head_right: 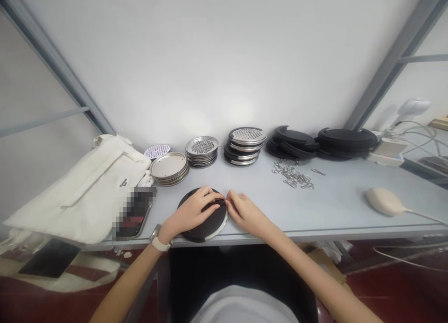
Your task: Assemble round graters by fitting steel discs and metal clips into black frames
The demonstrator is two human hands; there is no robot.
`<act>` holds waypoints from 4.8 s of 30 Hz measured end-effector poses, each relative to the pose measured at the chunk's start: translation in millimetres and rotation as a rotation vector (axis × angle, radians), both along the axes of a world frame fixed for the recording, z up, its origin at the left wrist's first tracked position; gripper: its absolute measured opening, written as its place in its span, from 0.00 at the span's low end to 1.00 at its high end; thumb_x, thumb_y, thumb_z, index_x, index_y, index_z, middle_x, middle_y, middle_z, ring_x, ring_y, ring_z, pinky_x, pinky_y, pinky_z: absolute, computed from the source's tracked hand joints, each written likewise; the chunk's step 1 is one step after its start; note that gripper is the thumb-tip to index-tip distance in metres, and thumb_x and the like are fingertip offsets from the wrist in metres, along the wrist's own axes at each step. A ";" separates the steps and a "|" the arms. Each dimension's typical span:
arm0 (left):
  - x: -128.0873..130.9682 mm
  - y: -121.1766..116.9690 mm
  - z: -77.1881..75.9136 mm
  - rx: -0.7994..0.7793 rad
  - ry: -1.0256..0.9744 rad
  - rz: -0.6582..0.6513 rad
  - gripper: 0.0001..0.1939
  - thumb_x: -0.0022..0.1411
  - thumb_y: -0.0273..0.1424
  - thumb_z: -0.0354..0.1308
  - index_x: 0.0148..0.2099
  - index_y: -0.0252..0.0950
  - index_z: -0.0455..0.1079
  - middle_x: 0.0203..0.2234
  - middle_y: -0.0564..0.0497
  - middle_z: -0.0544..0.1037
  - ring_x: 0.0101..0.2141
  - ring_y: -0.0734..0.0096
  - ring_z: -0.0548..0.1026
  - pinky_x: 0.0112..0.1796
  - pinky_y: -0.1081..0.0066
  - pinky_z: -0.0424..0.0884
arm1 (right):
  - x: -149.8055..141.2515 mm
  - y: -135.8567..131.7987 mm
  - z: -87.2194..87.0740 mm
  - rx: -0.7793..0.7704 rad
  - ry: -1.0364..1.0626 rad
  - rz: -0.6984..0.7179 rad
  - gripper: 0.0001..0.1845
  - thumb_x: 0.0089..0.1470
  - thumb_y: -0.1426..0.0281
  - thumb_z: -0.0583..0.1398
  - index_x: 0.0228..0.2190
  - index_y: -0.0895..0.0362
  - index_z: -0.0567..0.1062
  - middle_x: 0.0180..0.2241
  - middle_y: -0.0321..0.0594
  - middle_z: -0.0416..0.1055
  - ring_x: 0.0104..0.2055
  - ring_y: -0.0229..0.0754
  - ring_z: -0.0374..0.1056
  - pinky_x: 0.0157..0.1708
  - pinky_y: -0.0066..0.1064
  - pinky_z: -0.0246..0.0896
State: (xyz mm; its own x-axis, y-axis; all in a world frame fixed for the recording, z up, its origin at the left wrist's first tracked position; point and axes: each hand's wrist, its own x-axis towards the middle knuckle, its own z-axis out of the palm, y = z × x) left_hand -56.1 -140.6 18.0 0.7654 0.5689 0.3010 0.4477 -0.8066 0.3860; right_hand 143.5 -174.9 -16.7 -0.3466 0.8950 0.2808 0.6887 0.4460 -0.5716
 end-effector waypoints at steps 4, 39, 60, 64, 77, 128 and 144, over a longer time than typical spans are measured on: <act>0.0 0.3 -0.6 0.011 0.000 0.003 0.13 0.67 0.31 0.47 0.53 0.38 0.63 0.41 0.48 0.69 0.45 0.66 0.67 0.48 0.63 0.65 | 0.1 0.3 -0.4 0.015 0.001 -0.004 0.07 0.62 0.70 0.45 0.31 0.53 0.59 0.28 0.38 0.66 0.30 0.42 0.62 0.33 0.32 0.58; -0.6 0.7 -0.5 0.016 0.010 -0.003 0.15 0.68 0.31 0.45 0.55 0.39 0.62 0.39 0.48 0.68 0.43 0.66 0.67 0.47 0.64 0.65 | 0.8 0.9 -0.8 0.011 0.012 0.006 0.08 0.60 0.70 0.47 0.28 0.54 0.58 0.25 0.36 0.64 0.29 0.40 0.60 0.30 0.31 0.57; 12.7 -13.8 -7.9 0.064 0.015 0.089 0.06 0.68 0.29 0.43 0.43 0.36 0.61 0.39 0.47 0.67 0.42 0.64 0.66 0.45 0.61 0.64 | -1.3 3.7 -2.7 0.058 -0.067 -0.032 0.10 0.62 0.71 0.44 0.28 0.53 0.57 0.24 0.35 0.61 0.27 0.41 0.60 0.29 0.31 0.55; 14.2 -15.2 -8.6 0.047 0.006 0.095 0.06 0.68 0.29 0.44 0.42 0.36 0.61 0.39 0.48 0.67 0.42 0.64 0.66 0.45 0.62 0.65 | -0.2 4.1 -1.5 0.066 -0.060 -0.003 0.11 0.62 0.71 0.44 0.27 0.53 0.58 0.24 0.35 0.62 0.26 0.40 0.60 0.30 0.31 0.55; 10.7 -13.7 -5.8 0.050 0.020 0.075 0.14 0.68 0.30 0.44 0.54 0.39 0.60 0.39 0.47 0.66 0.42 0.65 0.66 0.46 0.63 0.65 | 2.9 5.9 -5.0 0.076 -0.047 0.020 0.10 0.58 0.74 0.48 0.25 0.54 0.59 0.21 0.32 0.60 0.25 0.37 0.57 0.29 0.29 0.52; 7.9 -12.6 -7.4 0.034 0.009 0.066 0.14 0.68 0.31 0.45 0.54 0.38 0.61 0.40 0.47 0.66 0.43 0.65 0.66 0.46 0.63 0.65 | -1.9 3.2 -5.1 0.106 -0.117 -0.012 0.13 0.62 0.71 0.46 0.28 0.56 0.65 0.24 0.37 0.67 0.28 0.40 0.61 0.33 0.32 0.56; 7.5 -13.5 -6.5 0.016 0.002 0.064 0.14 0.68 0.31 0.44 0.55 0.39 0.61 0.39 0.48 0.66 0.43 0.66 0.66 0.45 0.63 0.66 | -2.6 4.5 -7.8 0.196 -0.191 -0.054 0.14 0.60 0.73 0.48 0.22 0.55 0.63 0.19 0.35 0.64 0.22 0.38 0.58 0.32 0.32 0.55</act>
